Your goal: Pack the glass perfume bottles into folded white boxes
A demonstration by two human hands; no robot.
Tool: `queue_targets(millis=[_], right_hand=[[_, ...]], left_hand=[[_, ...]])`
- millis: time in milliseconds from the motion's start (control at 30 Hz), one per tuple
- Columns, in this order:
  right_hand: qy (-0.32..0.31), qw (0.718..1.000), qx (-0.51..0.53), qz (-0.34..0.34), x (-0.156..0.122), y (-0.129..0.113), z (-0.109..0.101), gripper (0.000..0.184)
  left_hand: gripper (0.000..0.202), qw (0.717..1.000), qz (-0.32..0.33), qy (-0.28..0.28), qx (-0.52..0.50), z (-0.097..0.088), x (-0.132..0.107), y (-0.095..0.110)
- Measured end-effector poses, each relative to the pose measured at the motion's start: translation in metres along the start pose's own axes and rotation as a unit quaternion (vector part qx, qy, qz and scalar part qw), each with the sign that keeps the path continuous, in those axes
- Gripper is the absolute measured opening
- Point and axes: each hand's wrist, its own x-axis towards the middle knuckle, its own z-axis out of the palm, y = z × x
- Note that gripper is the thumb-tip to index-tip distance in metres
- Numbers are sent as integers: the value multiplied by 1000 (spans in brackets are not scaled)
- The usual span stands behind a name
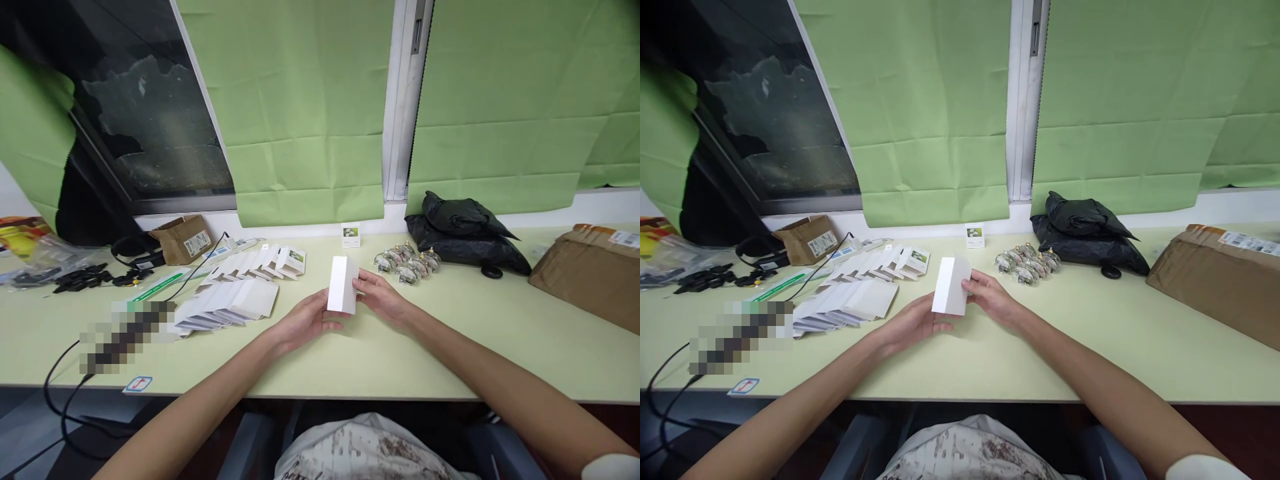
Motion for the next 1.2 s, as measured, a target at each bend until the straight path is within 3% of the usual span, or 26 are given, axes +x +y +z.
queue_targets(millis=[167,267,400,500,567,767,1000,1200], right_hand=[[28,993,-100,-55,5,12,-3,38],[56,967,-224,-106,6,15,-3,38],[67,922,-357,-133,0,10,0,38],[43,896,-413,-159,-6,5,4,35],[12,888,-426,-175,-8,4,5,34],[-64,907,-386,-157,-9,4,6,36],[-97,870,-448,-184,-13,-3,6,36],[-115,866,-440,-207,-15,-8,10,38]], left_hand=[[55,994,43,97,31,-2,4,-1],[66,996,47,75,32,-5,5,0],[56,993,66,75,68,-7,2,2],[51,993,56,95,31,-12,0,6],[50,994,41,105,-11,-15,-2,12],[50,995,16,83,-58,-21,-7,26],[48,992,20,108,-67,-22,-5,21],[50,990,14,109,-91,-23,-5,18]])
